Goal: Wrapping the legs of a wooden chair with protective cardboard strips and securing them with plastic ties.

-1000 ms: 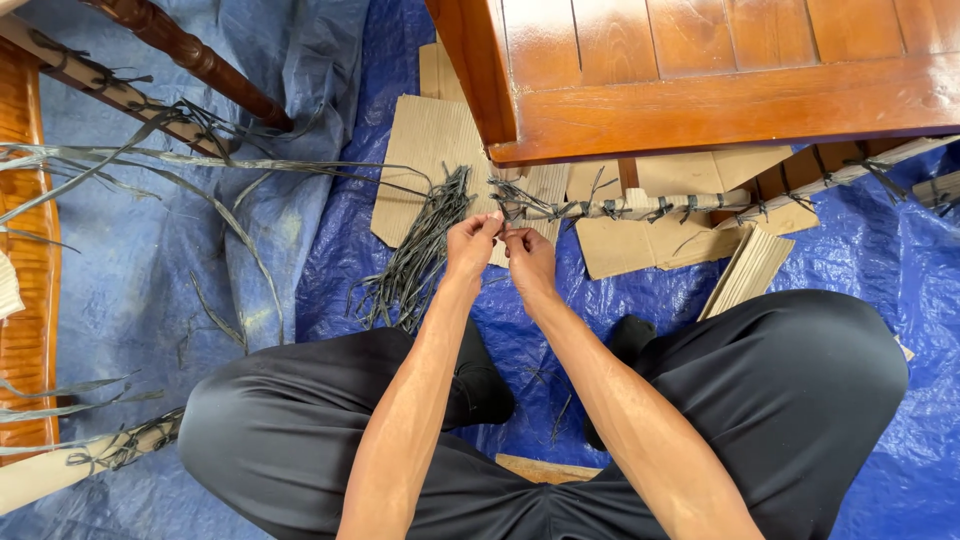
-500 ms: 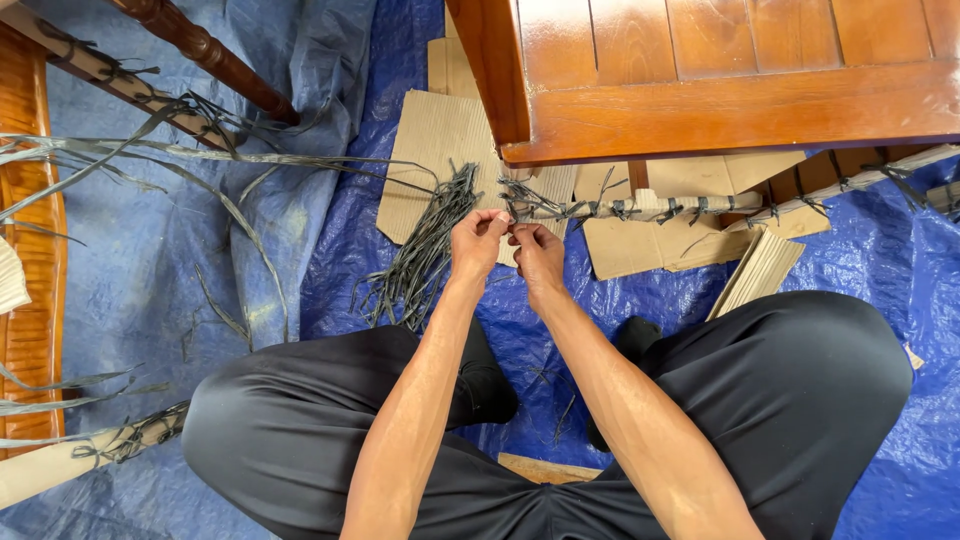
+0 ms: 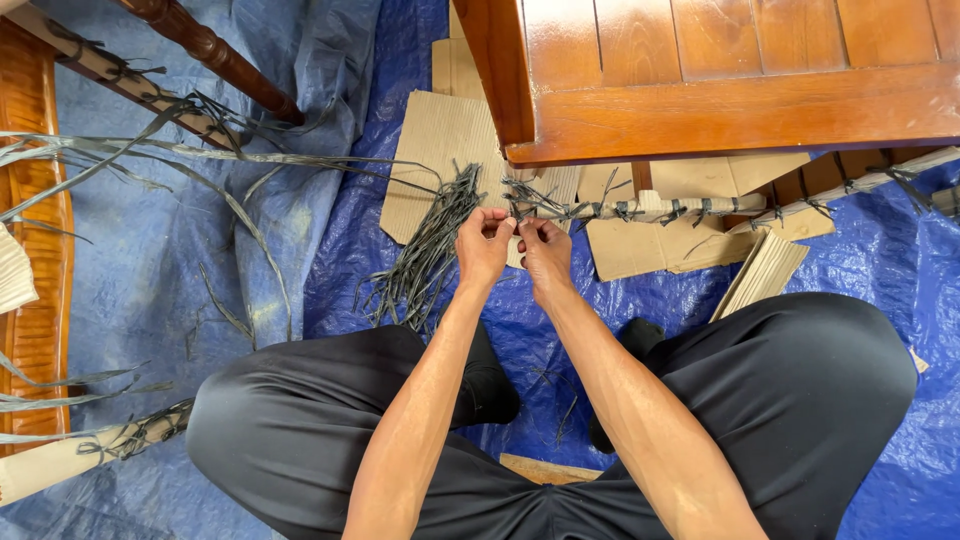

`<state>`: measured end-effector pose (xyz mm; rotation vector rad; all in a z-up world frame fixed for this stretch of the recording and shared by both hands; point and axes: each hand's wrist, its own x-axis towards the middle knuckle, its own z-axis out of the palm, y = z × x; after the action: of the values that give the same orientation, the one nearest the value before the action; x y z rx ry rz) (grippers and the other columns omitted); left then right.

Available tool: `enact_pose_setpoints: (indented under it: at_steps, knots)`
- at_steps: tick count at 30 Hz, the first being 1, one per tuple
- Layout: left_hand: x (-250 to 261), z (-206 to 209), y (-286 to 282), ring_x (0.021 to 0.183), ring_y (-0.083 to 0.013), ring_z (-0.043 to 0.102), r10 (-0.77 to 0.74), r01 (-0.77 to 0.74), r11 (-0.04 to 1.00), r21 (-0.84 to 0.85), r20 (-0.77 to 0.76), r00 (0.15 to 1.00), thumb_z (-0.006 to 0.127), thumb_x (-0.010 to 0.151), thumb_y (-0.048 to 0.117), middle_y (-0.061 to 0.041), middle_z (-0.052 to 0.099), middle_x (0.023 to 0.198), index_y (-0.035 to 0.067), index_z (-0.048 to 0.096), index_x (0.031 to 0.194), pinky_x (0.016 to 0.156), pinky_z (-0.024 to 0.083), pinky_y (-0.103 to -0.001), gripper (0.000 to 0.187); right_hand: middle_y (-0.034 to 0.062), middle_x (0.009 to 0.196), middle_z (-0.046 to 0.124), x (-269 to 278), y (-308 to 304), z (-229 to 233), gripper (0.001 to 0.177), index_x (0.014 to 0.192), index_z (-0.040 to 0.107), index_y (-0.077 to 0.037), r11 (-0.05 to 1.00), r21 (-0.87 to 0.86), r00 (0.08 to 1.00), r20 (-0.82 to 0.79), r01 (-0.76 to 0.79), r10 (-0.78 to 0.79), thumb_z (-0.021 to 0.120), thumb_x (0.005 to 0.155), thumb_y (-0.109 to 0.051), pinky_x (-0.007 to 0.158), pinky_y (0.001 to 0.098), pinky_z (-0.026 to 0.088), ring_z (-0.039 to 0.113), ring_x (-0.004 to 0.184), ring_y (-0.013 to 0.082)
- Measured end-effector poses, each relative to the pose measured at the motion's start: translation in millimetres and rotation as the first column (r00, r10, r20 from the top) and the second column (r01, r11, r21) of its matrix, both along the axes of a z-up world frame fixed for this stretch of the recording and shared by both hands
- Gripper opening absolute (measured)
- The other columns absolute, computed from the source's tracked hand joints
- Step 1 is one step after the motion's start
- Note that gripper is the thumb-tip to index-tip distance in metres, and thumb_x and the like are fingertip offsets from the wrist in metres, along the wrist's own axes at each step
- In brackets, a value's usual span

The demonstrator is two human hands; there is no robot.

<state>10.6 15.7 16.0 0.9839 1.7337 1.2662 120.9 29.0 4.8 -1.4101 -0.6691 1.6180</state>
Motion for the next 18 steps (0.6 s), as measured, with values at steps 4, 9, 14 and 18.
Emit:
enact_pose_setpoints:
  at_steps: [4,9,14,18]
  knots:
    - [5,23,-4,0.079,-0.0172,0.072,-0.002,0.007,0.998,0.059,-0.092,0.996,0.075,0.087,0.009,-0.010,0.074,0.089,0.000,0.066,0.102,0.073,0.058,-0.032,0.020,0.0009,0.075,0.060,1,1,5,0.020,0.105,0.069,-0.002,1.000,0.002,1.000,-0.008,-0.011,0.011,0.067,0.096,-0.020,0.047,0.0237,0.038,0.052,0.061,0.0068]
    - [7,47,-12,0.080,-0.0230,0.069,-0.010,0.053,0.987,0.149,-0.277,0.961,0.075,0.088,0.007,-0.012,0.067,0.093,-0.001,0.059,0.104,0.072,0.054,-0.036,0.024,0.0000,0.080,0.064,2,2,7,0.016,0.102,0.067,-0.002,1.000,0.023,0.996,-0.086,0.009,-0.007,0.063,0.093,-0.015,0.049,0.0243,0.040,0.057,0.067,0.0082]
    - [10,66,-20,0.086,-0.0273,0.067,0.026,0.080,0.974,0.214,-0.453,0.891,0.075,0.088,0.006,-0.012,0.063,0.096,0.003,0.066,0.102,0.074,0.051,-0.040,0.017,0.0002,0.081,0.067,2,2,13,0.019,0.094,0.069,-0.003,1.000,0.030,0.994,-0.113,0.010,-0.006,0.063,0.096,-0.021,0.050,0.0243,0.041,0.058,0.068,0.0080]
    - [10,71,-22,0.091,-0.0291,0.065,0.063,0.079,0.966,0.247,-0.521,0.851,0.076,0.088,0.010,-0.010,0.064,0.097,0.005,0.072,0.097,0.076,0.052,-0.042,0.011,-0.0011,0.082,0.066,2,2,11,0.020,0.093,0.071,-0.006,0.999,0.049,0.998,-0.054,-0.016,0.019,0.067,0.098,-0.025,0.052,0.0237,0.042,0.058,0.069,0.0068]
